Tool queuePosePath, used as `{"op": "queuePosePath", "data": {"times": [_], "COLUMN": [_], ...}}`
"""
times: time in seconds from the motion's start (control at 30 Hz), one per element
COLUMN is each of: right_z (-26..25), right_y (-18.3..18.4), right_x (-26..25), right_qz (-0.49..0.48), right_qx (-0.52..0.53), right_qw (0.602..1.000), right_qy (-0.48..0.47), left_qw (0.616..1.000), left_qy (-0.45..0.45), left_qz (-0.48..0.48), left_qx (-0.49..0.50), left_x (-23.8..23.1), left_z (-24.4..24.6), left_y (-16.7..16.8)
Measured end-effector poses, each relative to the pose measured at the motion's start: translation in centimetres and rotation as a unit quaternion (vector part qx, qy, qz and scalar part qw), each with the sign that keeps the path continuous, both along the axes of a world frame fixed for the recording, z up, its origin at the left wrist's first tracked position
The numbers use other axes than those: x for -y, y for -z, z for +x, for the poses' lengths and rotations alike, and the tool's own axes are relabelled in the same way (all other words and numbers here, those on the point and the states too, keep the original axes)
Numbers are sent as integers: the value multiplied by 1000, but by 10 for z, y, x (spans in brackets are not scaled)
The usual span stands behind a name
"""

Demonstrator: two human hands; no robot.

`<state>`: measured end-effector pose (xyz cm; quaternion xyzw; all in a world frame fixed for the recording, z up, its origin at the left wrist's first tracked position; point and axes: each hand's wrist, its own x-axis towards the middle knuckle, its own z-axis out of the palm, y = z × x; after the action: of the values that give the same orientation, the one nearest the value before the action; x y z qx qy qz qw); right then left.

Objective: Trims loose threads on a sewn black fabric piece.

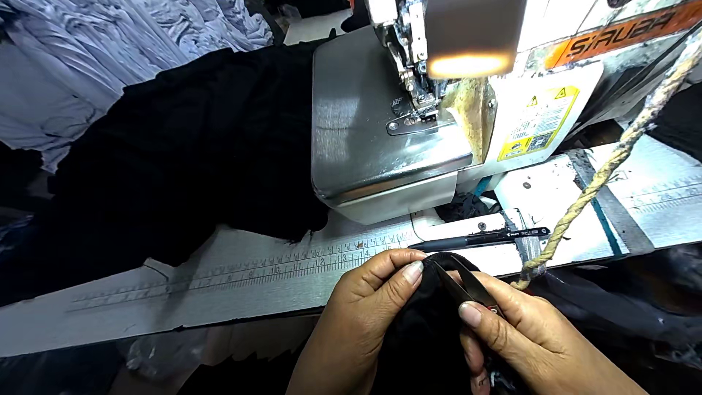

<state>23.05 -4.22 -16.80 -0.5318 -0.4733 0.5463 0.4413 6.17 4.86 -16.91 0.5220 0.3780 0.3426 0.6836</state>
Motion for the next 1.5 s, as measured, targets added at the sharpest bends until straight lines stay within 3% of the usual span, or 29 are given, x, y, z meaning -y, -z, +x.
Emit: {"op": "queuePosePath", "data": {"times": [0.4, 0.63, 0.9, 1.13, 1.5], "right_z": [3, 7, -3, -8, 2], "right_y": [-5, -3, -1, 9, -1], "right_x": [0, 0, 4, 3, 6], "right_qz": [4, -27, 35, 65, 36], "right_qx": [33, -41, 62, 45, 43], "right_qw": [999, 998, 997, 997, 998], "right_qy": [-29, -45, -1, 20, -20], "left_qw": [1000, 1000, 1000, 999, 1000], "left_qy": [-2, -3, 3, 2, -14], "left_qz": [9, 0, -8, -38, 2], "left_qx": [-9, 15, -8, -5, 0], "left_x": [0, 2, 1, 0, 4], "left_z": [2, 0, 2, 2, 2], "left_y": [0, 0, -2, -4, -1]}}
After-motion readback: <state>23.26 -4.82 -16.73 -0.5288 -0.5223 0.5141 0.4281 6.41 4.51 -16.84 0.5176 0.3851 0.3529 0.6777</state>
